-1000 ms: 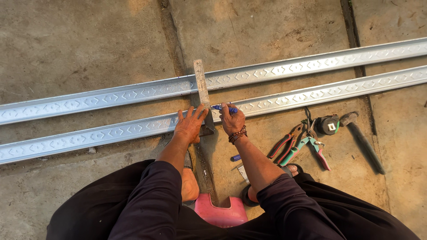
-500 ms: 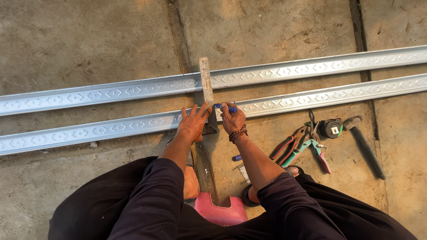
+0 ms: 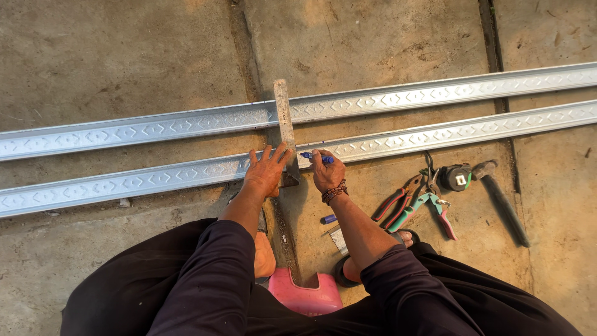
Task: The person marks two long metal profiles with a marker and ruler, then uses tin snips to cut one of the profiles at the marked line.
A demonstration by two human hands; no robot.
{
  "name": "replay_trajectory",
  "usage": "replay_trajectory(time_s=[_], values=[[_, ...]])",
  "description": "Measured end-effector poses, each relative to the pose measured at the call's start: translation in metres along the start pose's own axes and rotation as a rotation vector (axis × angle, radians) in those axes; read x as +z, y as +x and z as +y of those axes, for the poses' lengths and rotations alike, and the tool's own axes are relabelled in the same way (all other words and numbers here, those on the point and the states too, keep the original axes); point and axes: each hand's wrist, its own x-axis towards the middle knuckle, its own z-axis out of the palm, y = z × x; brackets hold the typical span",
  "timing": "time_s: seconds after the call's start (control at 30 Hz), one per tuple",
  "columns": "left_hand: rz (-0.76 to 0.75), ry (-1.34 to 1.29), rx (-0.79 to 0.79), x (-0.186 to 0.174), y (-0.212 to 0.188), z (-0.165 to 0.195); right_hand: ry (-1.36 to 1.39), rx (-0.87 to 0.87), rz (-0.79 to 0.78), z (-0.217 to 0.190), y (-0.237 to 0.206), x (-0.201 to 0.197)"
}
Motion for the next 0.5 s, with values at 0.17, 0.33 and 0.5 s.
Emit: replay_trajectory(time_s=[0.17,0.33,0.5], values=[[-0.006,-0.030,-0.007,0.001,0.000,0.001,-0.154,-0.073,-0.011,0.005,-0.019,-0.013],[-0.005,-0.019,-0.001,0.004,0.002,-0.001,-0.209,-0.267,0.025,0.009,-0.037,-0.020],[0.014,-0.003,0.001,0.009,0.005,-0.001,-0.297,-0.302,-0.015,0.007,-0.040,-0.021]])
